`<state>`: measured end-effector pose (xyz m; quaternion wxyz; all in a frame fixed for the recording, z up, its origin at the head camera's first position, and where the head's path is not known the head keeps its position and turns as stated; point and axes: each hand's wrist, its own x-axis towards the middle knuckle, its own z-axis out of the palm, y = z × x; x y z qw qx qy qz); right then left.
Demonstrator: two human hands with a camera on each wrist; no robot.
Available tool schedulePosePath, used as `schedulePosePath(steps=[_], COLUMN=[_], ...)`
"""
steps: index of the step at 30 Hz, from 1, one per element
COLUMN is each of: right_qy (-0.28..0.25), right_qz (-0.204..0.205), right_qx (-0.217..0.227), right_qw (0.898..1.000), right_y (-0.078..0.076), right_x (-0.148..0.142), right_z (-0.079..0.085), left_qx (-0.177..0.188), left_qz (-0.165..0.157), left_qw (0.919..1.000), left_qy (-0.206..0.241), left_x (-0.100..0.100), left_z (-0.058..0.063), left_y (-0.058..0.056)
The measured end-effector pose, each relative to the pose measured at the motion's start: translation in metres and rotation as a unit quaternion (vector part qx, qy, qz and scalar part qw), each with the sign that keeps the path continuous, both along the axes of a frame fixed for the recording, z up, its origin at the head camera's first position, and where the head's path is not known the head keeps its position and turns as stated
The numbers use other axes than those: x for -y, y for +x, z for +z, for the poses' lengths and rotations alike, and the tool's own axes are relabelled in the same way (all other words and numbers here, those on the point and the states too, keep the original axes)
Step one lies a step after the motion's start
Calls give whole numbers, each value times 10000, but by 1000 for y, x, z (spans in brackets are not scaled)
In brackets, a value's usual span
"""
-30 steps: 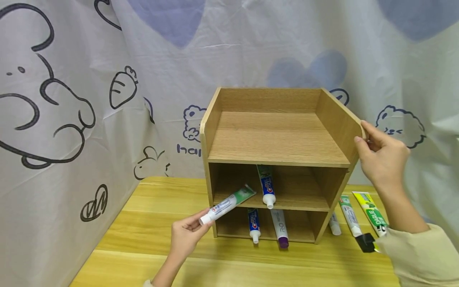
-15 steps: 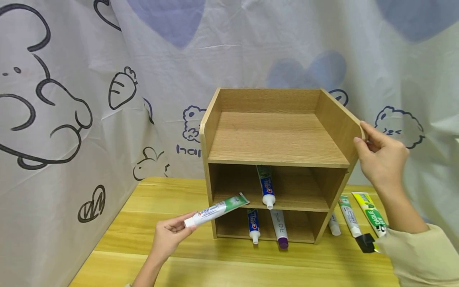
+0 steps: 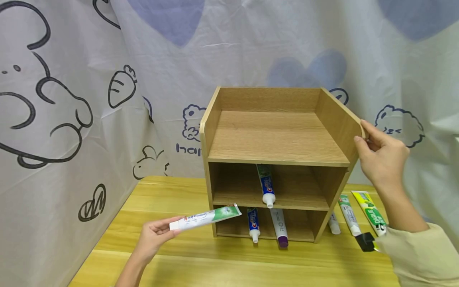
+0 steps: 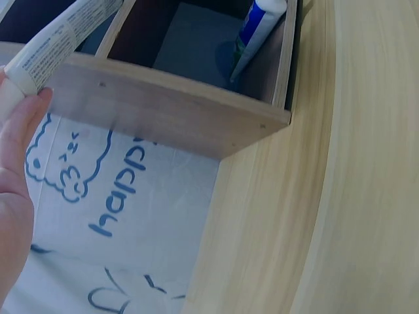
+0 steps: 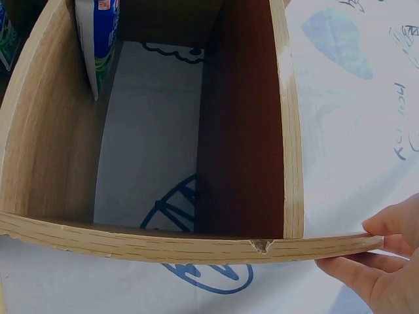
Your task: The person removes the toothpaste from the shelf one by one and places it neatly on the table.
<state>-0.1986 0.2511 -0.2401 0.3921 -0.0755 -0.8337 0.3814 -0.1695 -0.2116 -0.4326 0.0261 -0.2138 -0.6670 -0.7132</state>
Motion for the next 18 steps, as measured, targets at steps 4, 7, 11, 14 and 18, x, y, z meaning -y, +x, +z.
schedulePosePath(steps=[4,7,11,14,18], right_qy=[15,4,-6,-35,-72], right_qz=[25,66,113,145,126], right_qx=[-39,-99,-117,-77,30], right_qw=[10000,9999,9999,9999,9999], right_y=[1,0,-3,-4,-5], right_x=[0,-1,-2,-3,-3], right_z=[0,0,0,0,1], left_qx=[-122,-139,-38,66,142], left_qz=[-169,-188,-62,76,276], left_qw=[9998,9997,9999,9999,9993], left_qy=[22,85,127,134,201], left_x=[10,17,26,34,43], left_z=[-2,-3,-5,-7,-10], left_y=[2,3,6,9,13])
